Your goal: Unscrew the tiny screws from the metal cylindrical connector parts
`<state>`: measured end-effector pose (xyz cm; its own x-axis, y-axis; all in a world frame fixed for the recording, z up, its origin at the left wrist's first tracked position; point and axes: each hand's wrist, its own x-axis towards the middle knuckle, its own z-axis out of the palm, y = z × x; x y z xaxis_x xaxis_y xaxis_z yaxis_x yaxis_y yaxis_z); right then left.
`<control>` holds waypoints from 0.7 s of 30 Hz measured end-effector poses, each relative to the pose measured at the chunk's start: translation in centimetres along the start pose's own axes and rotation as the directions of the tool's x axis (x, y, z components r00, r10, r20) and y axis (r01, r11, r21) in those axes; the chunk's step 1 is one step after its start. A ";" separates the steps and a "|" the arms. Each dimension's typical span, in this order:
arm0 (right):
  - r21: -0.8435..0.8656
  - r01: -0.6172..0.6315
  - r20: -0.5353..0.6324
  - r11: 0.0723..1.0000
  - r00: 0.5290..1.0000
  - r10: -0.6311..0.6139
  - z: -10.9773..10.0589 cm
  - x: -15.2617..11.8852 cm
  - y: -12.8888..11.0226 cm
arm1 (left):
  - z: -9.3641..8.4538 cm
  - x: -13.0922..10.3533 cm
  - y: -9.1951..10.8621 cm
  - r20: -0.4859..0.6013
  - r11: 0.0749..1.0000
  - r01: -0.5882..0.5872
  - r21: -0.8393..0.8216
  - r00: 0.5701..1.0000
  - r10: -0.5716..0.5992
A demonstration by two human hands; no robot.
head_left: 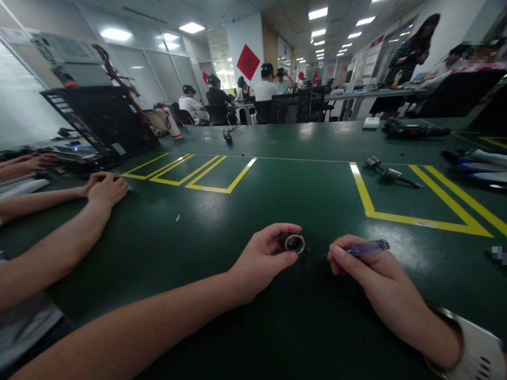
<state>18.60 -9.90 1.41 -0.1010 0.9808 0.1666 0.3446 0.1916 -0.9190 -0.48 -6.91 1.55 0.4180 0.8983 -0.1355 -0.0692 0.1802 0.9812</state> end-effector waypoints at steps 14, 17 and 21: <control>-0.131 0.465 0.074 0.876 0.885 -0.459 0.1 -1.9 -0.7 | 0.1 -0.3 0.0 -0.023 0.996 -0.094 -0.010 0.995 0.093; -0.217 0.524 0.150 0.824 0.852 -0.502 0.5 -2.1 -0.9 | 0.2 -0.4 0.0 -0.030 0.992 -0.123 -0.003 0.992 0.123; -0.283 0.634 0.245 0.720 0.773 -0.585 0.6 -2.1 -0.9 | 0.4 -0.4 0.1 -0.038 0.990 -0.140 0.002 0.989 0.140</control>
<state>17.89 -12.14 1.70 -0.5082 0.6379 0.5786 0.4483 0.7696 -0.4547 -0.28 -7.43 1.77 0.3698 0.9291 -0.0015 -0.1252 0.0514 0.9908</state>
